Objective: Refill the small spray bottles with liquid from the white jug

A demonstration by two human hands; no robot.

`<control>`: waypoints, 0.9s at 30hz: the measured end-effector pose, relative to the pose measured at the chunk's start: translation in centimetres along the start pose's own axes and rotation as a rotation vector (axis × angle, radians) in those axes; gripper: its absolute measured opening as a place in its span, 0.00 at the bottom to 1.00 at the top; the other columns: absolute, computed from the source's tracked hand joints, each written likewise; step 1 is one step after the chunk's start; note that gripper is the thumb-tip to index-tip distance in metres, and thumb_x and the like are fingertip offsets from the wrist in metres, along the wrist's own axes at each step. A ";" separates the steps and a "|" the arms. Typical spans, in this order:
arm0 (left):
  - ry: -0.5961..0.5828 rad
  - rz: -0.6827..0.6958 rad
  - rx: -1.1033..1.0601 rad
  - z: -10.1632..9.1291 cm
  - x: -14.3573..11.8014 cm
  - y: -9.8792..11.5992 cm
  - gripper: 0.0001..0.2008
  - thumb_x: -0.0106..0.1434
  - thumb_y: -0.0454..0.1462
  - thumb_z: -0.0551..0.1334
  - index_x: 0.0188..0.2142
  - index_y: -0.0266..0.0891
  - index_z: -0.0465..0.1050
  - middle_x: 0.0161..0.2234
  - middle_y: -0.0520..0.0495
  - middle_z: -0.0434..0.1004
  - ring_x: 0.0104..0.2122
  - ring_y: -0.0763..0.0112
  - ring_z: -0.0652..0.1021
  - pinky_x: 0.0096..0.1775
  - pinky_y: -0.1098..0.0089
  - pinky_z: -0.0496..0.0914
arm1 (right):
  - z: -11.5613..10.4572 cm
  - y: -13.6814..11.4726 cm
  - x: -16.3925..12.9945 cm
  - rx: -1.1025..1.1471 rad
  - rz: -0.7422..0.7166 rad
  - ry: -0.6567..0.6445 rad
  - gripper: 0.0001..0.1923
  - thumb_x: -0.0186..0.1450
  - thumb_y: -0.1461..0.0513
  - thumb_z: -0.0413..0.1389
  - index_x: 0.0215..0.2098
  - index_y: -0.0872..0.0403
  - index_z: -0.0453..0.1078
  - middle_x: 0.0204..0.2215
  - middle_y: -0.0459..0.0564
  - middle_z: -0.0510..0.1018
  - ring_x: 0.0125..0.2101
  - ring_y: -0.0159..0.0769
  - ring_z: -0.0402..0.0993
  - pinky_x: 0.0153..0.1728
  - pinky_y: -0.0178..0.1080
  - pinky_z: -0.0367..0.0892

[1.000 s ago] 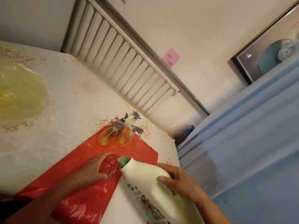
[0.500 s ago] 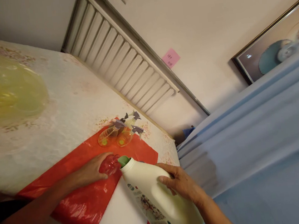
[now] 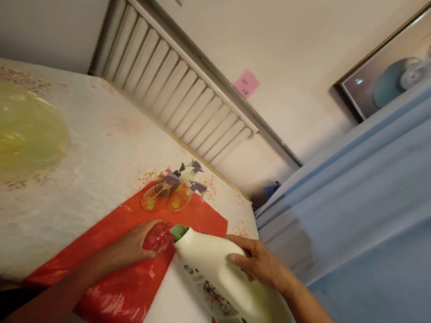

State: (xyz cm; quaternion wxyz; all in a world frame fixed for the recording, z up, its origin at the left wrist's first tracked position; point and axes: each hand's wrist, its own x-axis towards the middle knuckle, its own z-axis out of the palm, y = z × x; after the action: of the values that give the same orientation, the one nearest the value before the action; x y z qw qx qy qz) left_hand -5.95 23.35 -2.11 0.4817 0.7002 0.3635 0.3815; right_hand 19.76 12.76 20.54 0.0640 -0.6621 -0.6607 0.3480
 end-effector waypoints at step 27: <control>0.005 0.001 0.003 0.0 -0.1 0.3 0.28 0.48 0.36 0.64 0.51 0.41 0.68 0.54 0.43 0.74 0.55 0.51 0.73 0.54 0.60 0.68 | -0.2 0.3 0.1 0.000 0.009 -0.015 0.28 0.65 0.49 0.57 0.60 0.51 0.67 0.28 0.44 0.70 0.19 0.24 0.60 0.18 0.30 0.59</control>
State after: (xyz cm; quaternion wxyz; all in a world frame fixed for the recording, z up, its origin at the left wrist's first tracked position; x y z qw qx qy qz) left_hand -5.96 23.18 -1.86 0.4797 0.7001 0.3649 0.3829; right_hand 20.11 12.87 20.50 0.0574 -0.6626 -0.6580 0.3532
